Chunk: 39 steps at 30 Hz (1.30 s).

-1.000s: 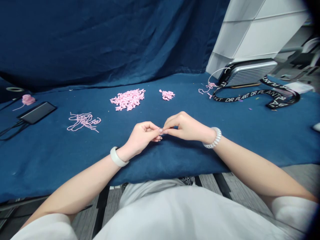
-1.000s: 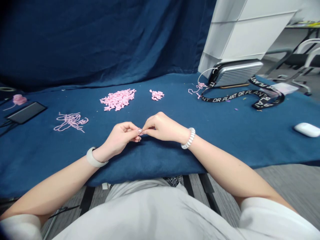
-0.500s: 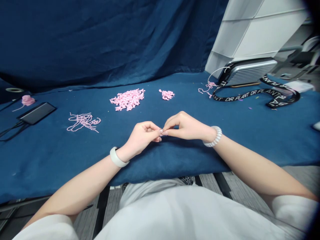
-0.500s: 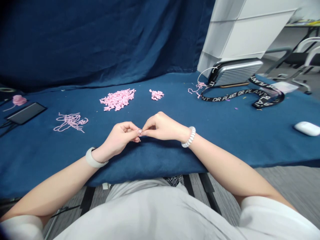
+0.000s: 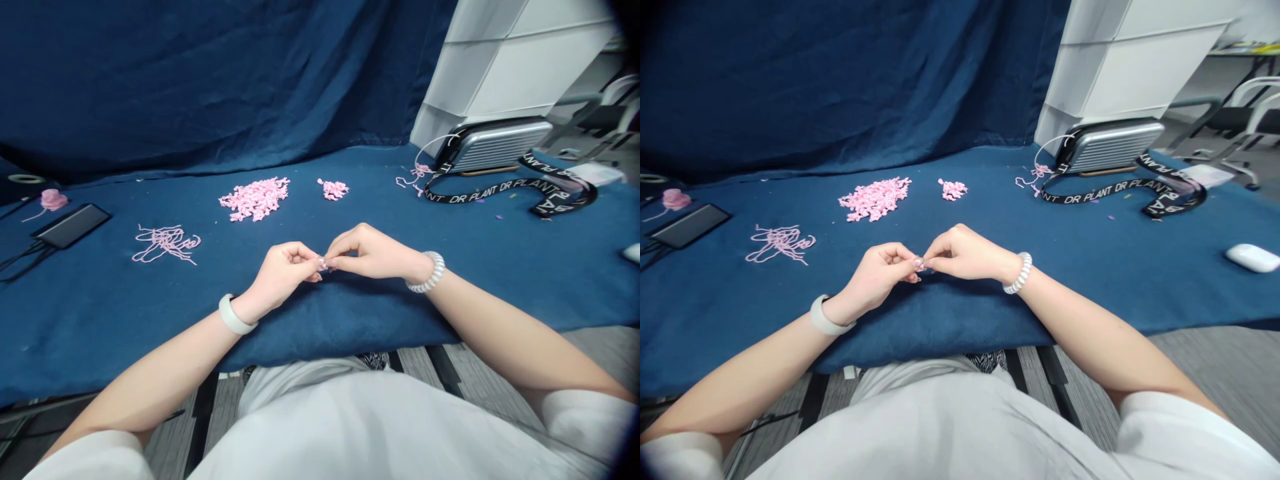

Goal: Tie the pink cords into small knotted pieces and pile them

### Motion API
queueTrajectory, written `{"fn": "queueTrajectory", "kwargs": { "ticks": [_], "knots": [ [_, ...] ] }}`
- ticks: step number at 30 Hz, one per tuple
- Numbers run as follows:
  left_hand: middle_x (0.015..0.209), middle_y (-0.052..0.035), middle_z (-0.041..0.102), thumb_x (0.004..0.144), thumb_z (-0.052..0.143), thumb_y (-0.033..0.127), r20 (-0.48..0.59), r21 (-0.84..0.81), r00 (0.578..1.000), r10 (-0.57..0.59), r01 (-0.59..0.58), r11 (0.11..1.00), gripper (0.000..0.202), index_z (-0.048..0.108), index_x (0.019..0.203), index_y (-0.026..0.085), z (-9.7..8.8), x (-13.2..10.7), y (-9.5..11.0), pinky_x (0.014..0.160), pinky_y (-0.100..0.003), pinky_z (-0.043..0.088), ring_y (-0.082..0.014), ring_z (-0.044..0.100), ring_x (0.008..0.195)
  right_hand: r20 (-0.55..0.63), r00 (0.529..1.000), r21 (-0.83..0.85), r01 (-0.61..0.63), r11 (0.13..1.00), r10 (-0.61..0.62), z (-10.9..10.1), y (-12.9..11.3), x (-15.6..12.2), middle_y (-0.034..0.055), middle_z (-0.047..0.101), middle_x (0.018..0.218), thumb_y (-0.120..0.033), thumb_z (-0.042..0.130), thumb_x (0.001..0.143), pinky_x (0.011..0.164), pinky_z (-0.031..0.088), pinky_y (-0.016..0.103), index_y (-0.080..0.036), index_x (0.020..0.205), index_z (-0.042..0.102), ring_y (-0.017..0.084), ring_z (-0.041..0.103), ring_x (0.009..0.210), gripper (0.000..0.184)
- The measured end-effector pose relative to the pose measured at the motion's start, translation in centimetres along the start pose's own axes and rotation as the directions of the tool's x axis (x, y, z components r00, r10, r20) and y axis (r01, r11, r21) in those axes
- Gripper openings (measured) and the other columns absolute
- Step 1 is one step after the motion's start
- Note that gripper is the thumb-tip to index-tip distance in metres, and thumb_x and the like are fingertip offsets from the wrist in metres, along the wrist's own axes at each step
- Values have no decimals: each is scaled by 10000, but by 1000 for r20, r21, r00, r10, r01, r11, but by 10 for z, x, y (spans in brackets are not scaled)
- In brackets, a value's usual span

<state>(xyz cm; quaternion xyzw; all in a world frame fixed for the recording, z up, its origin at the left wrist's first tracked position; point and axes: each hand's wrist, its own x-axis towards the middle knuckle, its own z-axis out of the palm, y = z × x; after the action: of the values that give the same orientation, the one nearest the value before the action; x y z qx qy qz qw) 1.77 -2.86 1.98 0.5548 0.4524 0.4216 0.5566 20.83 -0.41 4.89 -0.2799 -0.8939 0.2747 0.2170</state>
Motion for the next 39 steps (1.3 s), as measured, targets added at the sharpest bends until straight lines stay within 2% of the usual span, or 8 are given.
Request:
{"fn": "queueTrajectory", "kwargs": {
  "ticks": [5, 12, 21, 34, 39],
  "knots": [
    [613, -25, 670, 662, 744, 259, -20, -2, 1000, -1, 1, 1000, 195, 622, 664, 107, 1, 0, 1, 542, -180, 508, -81, 606, 529, -46, 999, -26, 18, 999, -19, 3, 0, 0, 46, 733, 837, -152, 531, 815, 676, 440, 225, -137, 822, 727, 127, 649, 708, 196],
    [614, -25, 674, 667, 741, 259, -11, -12, 1000, 7, -7, 1000, 191, 619, 669, 112, 1, 0, 0, 536, -181, 507, -82, 605, 520, -12, 1000, -1, 24, 1000, -24, 0, 1, 0, 48, 731, 815, -195, 541, 837, 664, 451, 222, -127, 824, 726, 127, 651, 701, 197],
    [586, -14, 660, 673, 742, 274, -10, -16, 1000, -17, 17, 1000, 200, 618, 669, 116, -1, 1, -3, 534, -173, 506, -79, 605, 519, -44, 995, -85, 86, 993, -90, 4, 1, 0, 60, 731, 863, -187, 549, 846, 731, 464, 237, -142, 851, 724, 137, 665, 763, 181],
    [626, -33, 670, 681, 731, 268, 37, -6, 984, -175, 176, 984, 187, 636, 709, 109, -2, 1, 3, 582, -198, 531, -91, 623, 562, -4, 995, -235, 97, 967, -101, 7, 2, -1, 73, 711, 821, -186, 530, 858, 729, 443, 255, -131, 835, 706, 148, 643, 743, 186],
    [648, -50, 675, 696, 710, 259, 32, -6, 974, -224, 224, 974, 163, 644, 709, 111, -3, 3, 6, 598, -216, 544, -101, 633, 573, 14, 999, -371, 45, 927, -43, 13, -3, 0, 91, 659, 831, -190, 462, 899, 710, 427, 270, -118, 853, 633, 166, 605, 758, 191]
  ]
}}
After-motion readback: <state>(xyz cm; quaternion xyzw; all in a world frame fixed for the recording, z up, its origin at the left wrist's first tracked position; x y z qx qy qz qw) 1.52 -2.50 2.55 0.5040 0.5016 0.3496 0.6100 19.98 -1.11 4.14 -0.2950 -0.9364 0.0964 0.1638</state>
